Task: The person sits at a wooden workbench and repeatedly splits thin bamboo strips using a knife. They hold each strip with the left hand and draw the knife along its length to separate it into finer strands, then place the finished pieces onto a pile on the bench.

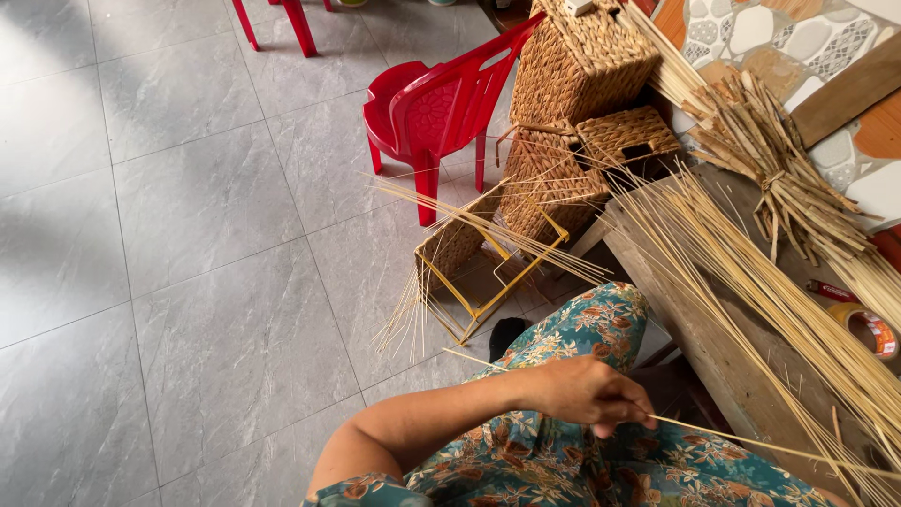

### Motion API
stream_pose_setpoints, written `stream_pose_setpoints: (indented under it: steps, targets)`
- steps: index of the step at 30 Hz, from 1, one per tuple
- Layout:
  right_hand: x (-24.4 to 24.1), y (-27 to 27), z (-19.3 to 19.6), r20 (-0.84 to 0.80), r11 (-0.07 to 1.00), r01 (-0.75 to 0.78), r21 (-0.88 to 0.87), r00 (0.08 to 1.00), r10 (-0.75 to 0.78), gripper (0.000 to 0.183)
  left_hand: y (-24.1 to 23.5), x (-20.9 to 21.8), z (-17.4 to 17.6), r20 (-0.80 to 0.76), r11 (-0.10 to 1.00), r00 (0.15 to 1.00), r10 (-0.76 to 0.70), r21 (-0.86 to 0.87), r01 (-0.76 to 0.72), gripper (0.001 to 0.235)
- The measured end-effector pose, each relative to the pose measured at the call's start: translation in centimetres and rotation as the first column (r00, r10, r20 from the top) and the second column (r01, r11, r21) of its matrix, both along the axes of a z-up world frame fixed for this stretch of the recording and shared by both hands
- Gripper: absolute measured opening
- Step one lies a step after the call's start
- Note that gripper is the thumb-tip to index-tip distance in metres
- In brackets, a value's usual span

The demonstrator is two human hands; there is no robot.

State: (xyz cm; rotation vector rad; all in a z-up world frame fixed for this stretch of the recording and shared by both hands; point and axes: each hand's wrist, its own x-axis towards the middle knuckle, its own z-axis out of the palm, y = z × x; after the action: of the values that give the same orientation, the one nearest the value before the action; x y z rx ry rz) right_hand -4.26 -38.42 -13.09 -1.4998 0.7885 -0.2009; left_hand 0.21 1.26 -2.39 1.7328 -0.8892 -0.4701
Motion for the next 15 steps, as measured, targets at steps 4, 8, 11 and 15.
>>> stream_pose_setpoints:
  steps: [4,8,11,15]
  targets:
    - [0.3,2.4,-1.0,0.012,1.000,0.002,-0.007,1.000,-0.002,0.058,-4.4,0.0,-1.4,0.113,0.998,0.993,-0.045,-0.034,0.049,0.033]
    - [-0.1,3.9,-1.6,0.041,0.999,0.036,-0.014,0.999,-0.035,0.059,-6.6,-0.3,-3.1,0.108,0.996,0.994,-0.024,-0.081,0.033,0.033]
    - [0.8,2.5,-0.7,0.049,0.997,0.068,-0.035,0.997,-0.066,0.060,-6.5,0.1,-4.1,0.086,0.995,0.995,-0.053,-0.079,0.060,0.032]
    - [-0.2,0.9,0.2,0.027,0.993,0.110,-0.050,0.994,-0.108,0.062,-5.0,0.2,-4.6,0.044,0.990,0.994,-0.104,-0.095,0.108,0.030]
